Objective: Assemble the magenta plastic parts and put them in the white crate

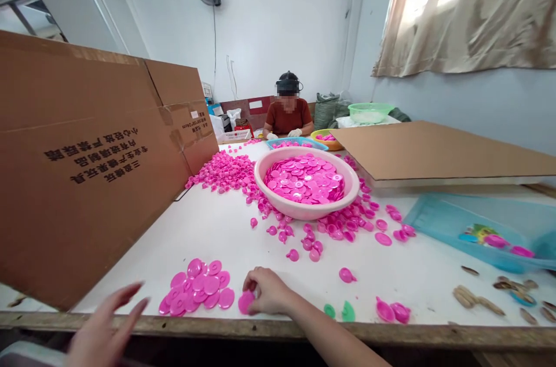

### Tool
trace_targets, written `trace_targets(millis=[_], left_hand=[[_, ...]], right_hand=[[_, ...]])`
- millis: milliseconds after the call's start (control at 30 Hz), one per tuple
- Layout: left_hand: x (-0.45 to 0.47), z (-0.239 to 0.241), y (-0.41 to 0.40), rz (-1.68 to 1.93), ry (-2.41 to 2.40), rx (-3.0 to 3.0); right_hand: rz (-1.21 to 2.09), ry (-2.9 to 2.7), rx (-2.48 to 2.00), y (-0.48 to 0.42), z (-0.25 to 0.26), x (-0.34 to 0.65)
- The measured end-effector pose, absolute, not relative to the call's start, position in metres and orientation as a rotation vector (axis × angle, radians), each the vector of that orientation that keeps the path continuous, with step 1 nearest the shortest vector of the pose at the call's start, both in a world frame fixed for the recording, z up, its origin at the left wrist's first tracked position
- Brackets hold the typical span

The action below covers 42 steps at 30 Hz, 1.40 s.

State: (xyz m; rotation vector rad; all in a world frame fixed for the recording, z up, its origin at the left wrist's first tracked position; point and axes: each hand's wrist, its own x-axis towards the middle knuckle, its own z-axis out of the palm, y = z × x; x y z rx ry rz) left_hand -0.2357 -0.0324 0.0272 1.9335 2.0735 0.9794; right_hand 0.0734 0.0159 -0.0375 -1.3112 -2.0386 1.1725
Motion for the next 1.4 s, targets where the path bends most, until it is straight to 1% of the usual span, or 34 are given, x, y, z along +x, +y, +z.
trace_targets(millis=[67, 167, 233, 300, 467, 633, 967, 1100, 1300, 1400], left_hand=[[-0.168, 0.019, 0.01, 0.995, 1.845, 2.045], [-0.068, 0.003, 0.069, 0.817, 1.486, 2.264], [-0.023, -0.01, 0.094, 0.724, 1.374, 2.374], [-0.004, -0.021, 0.104, 0.677, 1.309, 2.421], [-0.032, -0.034, 0.087, 0.596, 1.146, 2.352], [-0.061, -0.031, 0.073, 0.749, 1.192, 2.08], [-0.058, -0.028, 0.074, 0.795, 1.181, 2.003], [-0.059, -0.028, 0.075, 0.796, 1.134, 1.961], [-0.062, -0.025, 0.075, 0.759, 1.06, 1.908], [-0.065, -0.026, 0.077, 0.71, 0.999, 1.882]], right_hand=[[1.221, -1.814, -1.369, 0.018, -0.043, 0.078], [1.09, -1.512, -1.392, 0.023, -0.047, 0.087], [0.999, -1.355, -1.361, 0.025, -0.046, 0.091], [0.959, -1.216, -1.324, 0.026, -0.044, 0.094], [1.08, -1.047, -1.242, 0.024, -0.038, 0.105], [1.175, -1.096, -1.242, 0.036, -0.032, 0.114], [1.358, -1.347, -1.509, 0.081, -0.037, 0.082], [1.448, -1.348, -1.504, 0.084, -0.035, 0.083], [1.476, -1.307, -1.409, 0.078, -0.036, 0.088], [1.516, -1.259, -1.444, 0.077, -0.035, 0.089]])
